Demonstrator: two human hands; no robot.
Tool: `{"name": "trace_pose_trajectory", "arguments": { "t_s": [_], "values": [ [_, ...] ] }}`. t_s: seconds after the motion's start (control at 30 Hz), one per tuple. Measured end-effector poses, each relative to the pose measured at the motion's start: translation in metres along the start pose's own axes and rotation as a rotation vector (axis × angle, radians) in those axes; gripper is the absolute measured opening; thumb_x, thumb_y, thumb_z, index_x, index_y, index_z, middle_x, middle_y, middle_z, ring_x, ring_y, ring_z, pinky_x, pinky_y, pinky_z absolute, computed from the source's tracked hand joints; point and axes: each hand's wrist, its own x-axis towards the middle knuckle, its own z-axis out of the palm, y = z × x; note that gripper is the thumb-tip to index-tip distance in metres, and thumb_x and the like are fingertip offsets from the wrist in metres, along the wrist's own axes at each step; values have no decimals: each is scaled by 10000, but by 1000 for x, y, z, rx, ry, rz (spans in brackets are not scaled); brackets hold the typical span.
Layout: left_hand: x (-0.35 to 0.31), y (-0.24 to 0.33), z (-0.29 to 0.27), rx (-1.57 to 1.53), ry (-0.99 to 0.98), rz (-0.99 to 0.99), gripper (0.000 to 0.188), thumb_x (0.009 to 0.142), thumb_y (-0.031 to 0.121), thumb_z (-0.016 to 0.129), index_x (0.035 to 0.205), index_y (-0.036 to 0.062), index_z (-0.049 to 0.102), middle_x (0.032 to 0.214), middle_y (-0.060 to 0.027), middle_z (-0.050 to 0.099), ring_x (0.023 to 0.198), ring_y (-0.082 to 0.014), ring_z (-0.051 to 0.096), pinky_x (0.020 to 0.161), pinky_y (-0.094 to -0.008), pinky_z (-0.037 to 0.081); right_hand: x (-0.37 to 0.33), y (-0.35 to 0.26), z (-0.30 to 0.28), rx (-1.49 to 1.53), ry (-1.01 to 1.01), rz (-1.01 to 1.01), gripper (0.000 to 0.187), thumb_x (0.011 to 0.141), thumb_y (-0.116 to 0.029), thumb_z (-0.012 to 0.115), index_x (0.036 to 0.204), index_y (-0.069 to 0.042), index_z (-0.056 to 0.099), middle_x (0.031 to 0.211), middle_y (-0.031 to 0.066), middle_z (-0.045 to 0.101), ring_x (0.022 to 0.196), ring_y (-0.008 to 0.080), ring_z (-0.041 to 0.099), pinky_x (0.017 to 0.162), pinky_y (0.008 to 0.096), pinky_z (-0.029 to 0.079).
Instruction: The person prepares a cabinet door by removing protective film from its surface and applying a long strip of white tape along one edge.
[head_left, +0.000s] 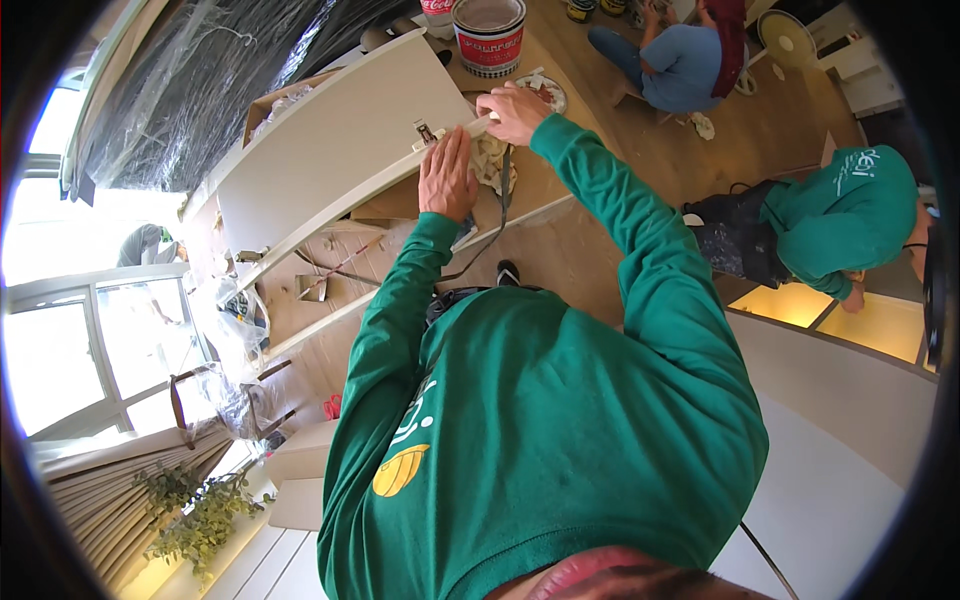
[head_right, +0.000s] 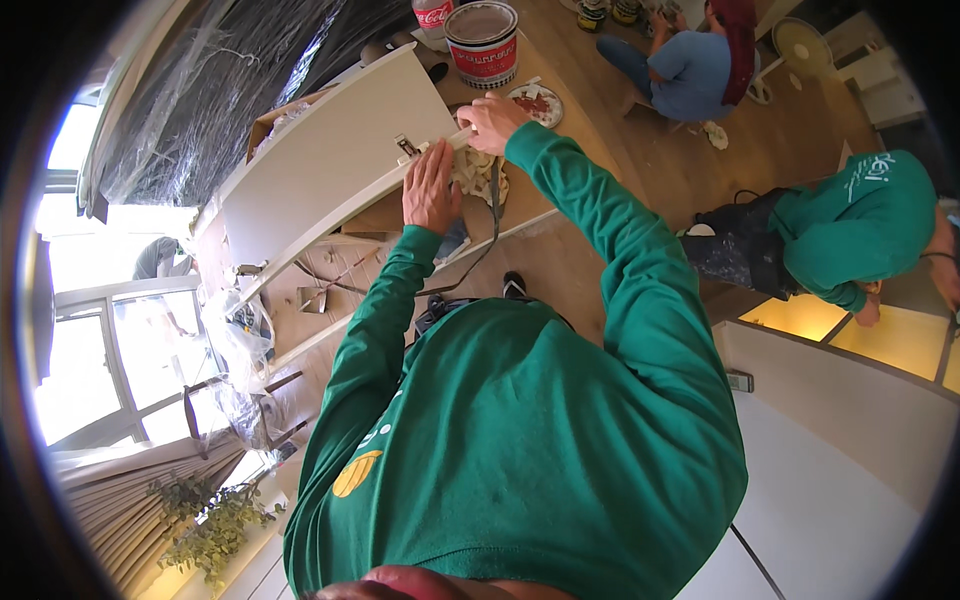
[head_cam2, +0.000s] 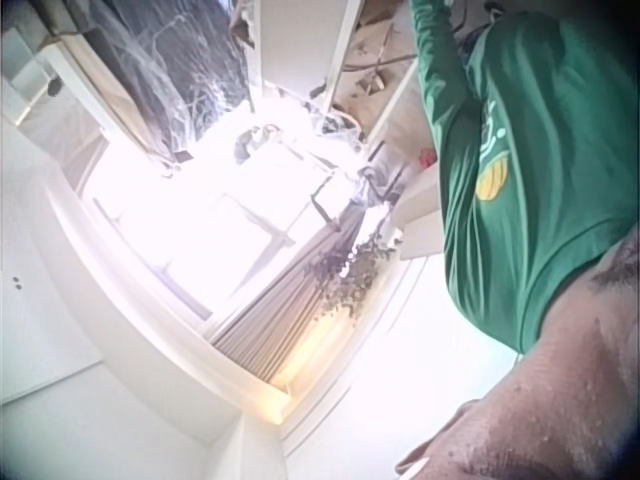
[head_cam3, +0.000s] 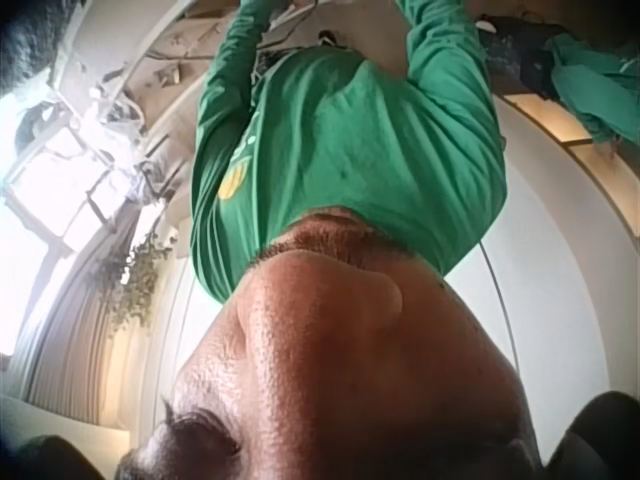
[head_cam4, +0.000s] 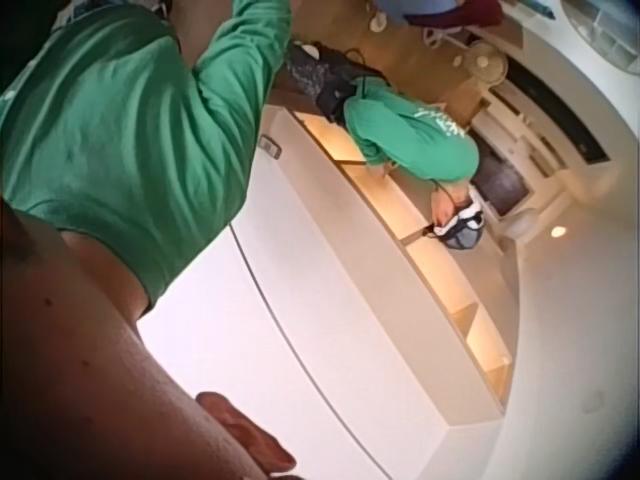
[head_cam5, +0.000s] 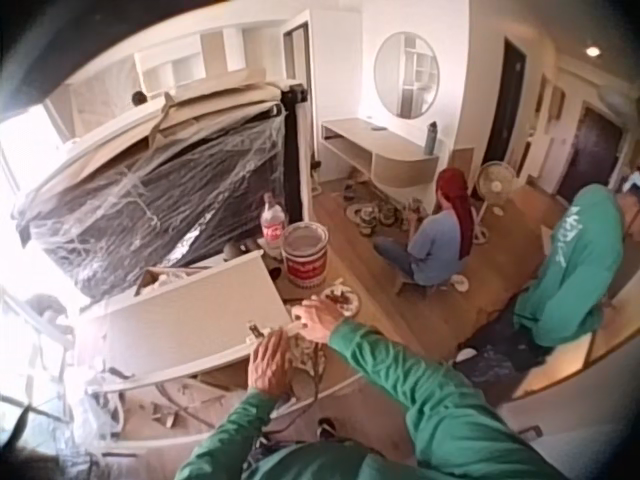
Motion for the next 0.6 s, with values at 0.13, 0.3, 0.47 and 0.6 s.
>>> {"name": "trace_pose_trajectory", "arguments": {
  "t_s": [0.13, 0.3, 0.47, 0.6],
  "values": [
    [-2, 0, 0, -20, -4, -8, 761, 779, 104, 692, 1493, 39, 437, 1546, -130, 442, 1417, -305, 425, 1192, -461, 318, -2, -6, -10, 31, 0, 9, 124, 811, -176, 661, 887, -82, 633, 863, 117, 653, 868, 328, 626, 836, 432, 476],
    [-1, -2, -1, -22, -18, -10, 765, 785, 105, 689, 1500, 42, 423, 1557, -127, 431, 1422, -303, 420, 1194, -457, 315, -2, 0, -5, 51, -30, 28, 169, 788, -199, 690, 894, -76, 643, 880, 148, 687, 915, 335, 662, 888, 442, 484],
    [-2, -3, 0, -2, -39, -16, 762, 794, 107, 685, 1504, 48, 416, 1566, -121, 419, 1423, -297, 420, 1193, -456, 317, -4, -3, -4, 60, -43, 60, 174, 804, -212, 694, 899, -76, 639, 883, 164, 693, 917, 340, 669, 891, 445, 482],
    [0, -3, -1, -29, -23, -11, 751, 794, 84, 683, 1498, 43, 426, 1556, -129, 432, 1405, -312, 438, 1180, -458, 338, -4, 0, -3, 62, -47, 68, 173, 809, -212, 690, 905, -76, 645, 888, 171, 696, 921, 356, 663, 889, 449, 484]
  ]
}}
